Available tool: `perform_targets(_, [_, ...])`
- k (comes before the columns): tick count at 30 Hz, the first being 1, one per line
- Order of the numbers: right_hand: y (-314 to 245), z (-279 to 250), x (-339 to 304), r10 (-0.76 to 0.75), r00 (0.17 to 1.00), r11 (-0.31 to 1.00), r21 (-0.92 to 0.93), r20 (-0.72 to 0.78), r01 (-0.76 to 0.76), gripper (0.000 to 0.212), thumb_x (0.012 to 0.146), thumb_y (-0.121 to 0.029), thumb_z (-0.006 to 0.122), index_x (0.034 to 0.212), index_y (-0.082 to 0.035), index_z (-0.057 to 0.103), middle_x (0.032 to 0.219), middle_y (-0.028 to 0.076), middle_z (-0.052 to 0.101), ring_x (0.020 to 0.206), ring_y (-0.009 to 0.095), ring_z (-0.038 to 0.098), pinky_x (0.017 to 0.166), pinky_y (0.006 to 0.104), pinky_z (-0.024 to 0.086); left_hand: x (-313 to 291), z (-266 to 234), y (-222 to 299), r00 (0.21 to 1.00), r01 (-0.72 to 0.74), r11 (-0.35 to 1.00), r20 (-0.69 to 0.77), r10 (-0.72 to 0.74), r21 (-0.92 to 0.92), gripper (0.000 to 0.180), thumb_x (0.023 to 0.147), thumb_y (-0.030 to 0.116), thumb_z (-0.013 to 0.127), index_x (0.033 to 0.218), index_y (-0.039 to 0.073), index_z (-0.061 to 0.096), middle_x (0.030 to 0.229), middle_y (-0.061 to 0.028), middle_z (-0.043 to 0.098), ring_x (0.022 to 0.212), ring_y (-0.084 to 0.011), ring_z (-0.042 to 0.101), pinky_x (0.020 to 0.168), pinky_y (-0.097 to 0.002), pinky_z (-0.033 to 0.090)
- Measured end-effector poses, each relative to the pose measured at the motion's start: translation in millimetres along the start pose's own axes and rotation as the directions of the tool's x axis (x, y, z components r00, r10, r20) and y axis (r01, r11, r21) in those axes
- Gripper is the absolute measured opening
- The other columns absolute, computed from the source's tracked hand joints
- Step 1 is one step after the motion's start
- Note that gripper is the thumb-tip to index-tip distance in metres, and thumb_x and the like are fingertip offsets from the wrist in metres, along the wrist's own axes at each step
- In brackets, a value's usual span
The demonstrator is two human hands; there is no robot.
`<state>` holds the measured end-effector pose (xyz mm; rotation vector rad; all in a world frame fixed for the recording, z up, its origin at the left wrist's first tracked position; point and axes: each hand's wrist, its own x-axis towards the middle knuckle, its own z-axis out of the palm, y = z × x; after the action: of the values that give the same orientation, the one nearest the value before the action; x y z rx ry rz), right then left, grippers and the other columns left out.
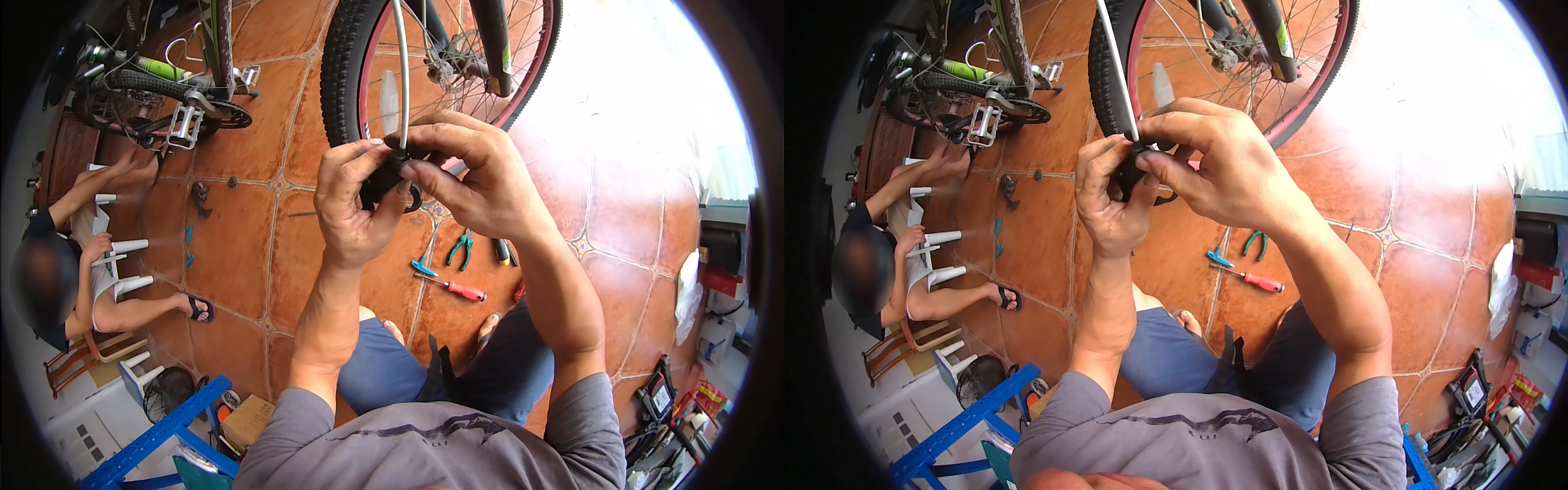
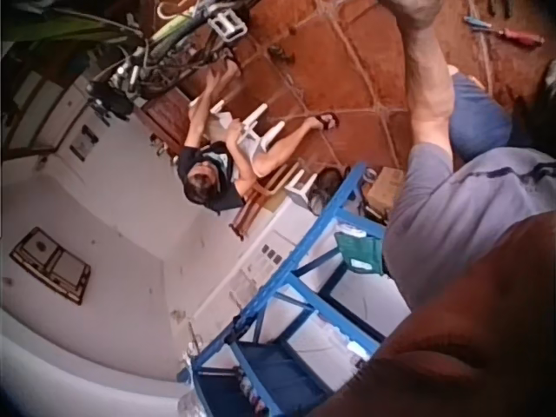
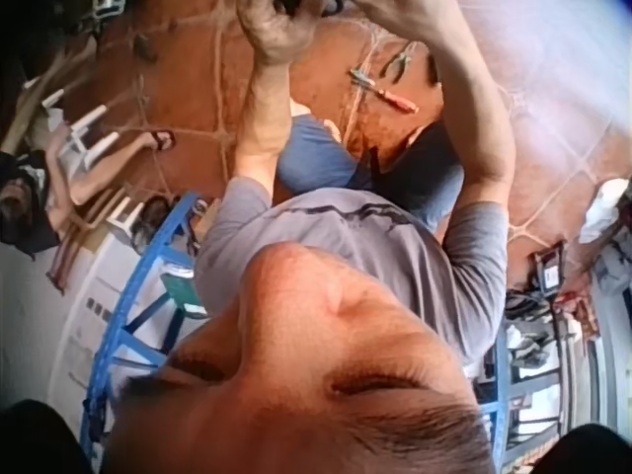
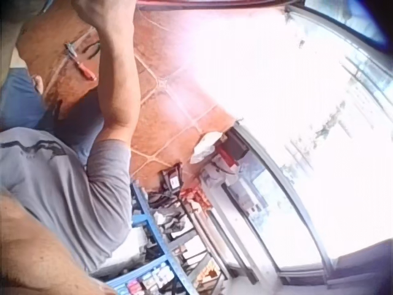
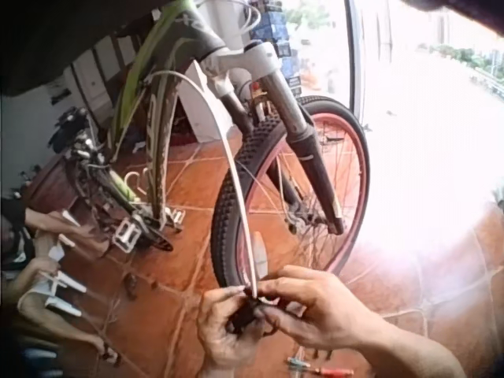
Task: The person sits on the floor and disassembles a bicycle gear shifter using a cordless drill, screwdrivers, and pliers. They remove screws, separate the housing, and manipulate internal components while a child sits nearby.
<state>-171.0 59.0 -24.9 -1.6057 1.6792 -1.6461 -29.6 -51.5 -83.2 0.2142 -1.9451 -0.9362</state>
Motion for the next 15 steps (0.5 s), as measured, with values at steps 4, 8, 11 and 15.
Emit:
perform_targets(4, [10.5, 6.0, -4.0, 0.124, 0.992, 0.975, 0.186, 0.0, -0.122, 0.02, 0.082, -0.005, 0.069, 0.101, 0.003, 0.066, 0.08, 0.01, 0.064, 0.069, 0.018, 0.065, 0.062, 0.0277, 0.051, -1.3, 1.0, 1.6, 1.0, -0.028, 0.999, 0.008, 0.027, 0.045, 0.036, 0.078, 0.005, 0.077, 0.11, 0.0, 0.062, 0.11, -0.0117, 0.057, 0.099, -0.0209, 0.06, 0.084, -0.0299, 0.051])
perform_targets(8, [8.8, 7.6, -6.8, 0.325, 0.944, 0.837, 0.446, 0.062, -0.317, 0.017, 0.086, -0.004, 0.067, 0.1, 0.005, 0.065, 0.081, 0.008, 0.068, 0.073, 0.01, 0.063, 0.064, 0.0251, 0.052, -3.8, 1.6, 2.6, 1.0, 0.004, 1.0, 0.011, -0.005, 0.017, 0.037, 0.078, 0.004, 0.077, 0.112, -0.001, 0.062, 0.113, -0.0112, 0.056, 0.101, -0.0189, 0.059, 0.086, -0.0284, 0.051])
perform_targets(11, [6.5, 2.4, -4.1, 0.411, 0.904, 0.764, 0.496, 0.121, -0.413, 0.018, 0.087, -0.006, 0.067, 0.101, 0.005, 0.065, 0.082, 0.007, 0.069, 0.075, 0.008, 0.062, 0.065, 0.0248, 0.052, -5.0, 3.4, 1.1, 0.999, 0.039, 0.999, 0.025, -0.038, -0.02, 0.038, 0.08, 0.004, 0.076, 0.114, -0.001, 0.06, 0.114, -0.0108, 0.055, 0.102, -0.0182, 0.058, 0.087, -0.0285, 0.051])
perform_targets(15, [8.4, 1.8, -0.9, 0.417, 0.902, 0.779, 0.466, 0.114, -0.42, 0.02, 0.087, -0.008, 0.068, 0.102, 0.005, 0.065, 0.082, 0.007, 0.068, 0.075, 0.008, 0.063, 0.066, 0.0257, 0.053, -4.1, 7.8, -0.3, 0.992, 0.121, 0.981, -0.021, -0.125, -0.152, 0.036, 0.078, 0.005, 0.077, 0.11, 0.0, 0.062, 0.109, -0.013, 0.059, 0.099, -0.0227, 0.061, 0.086, -0.0323, 0.052])
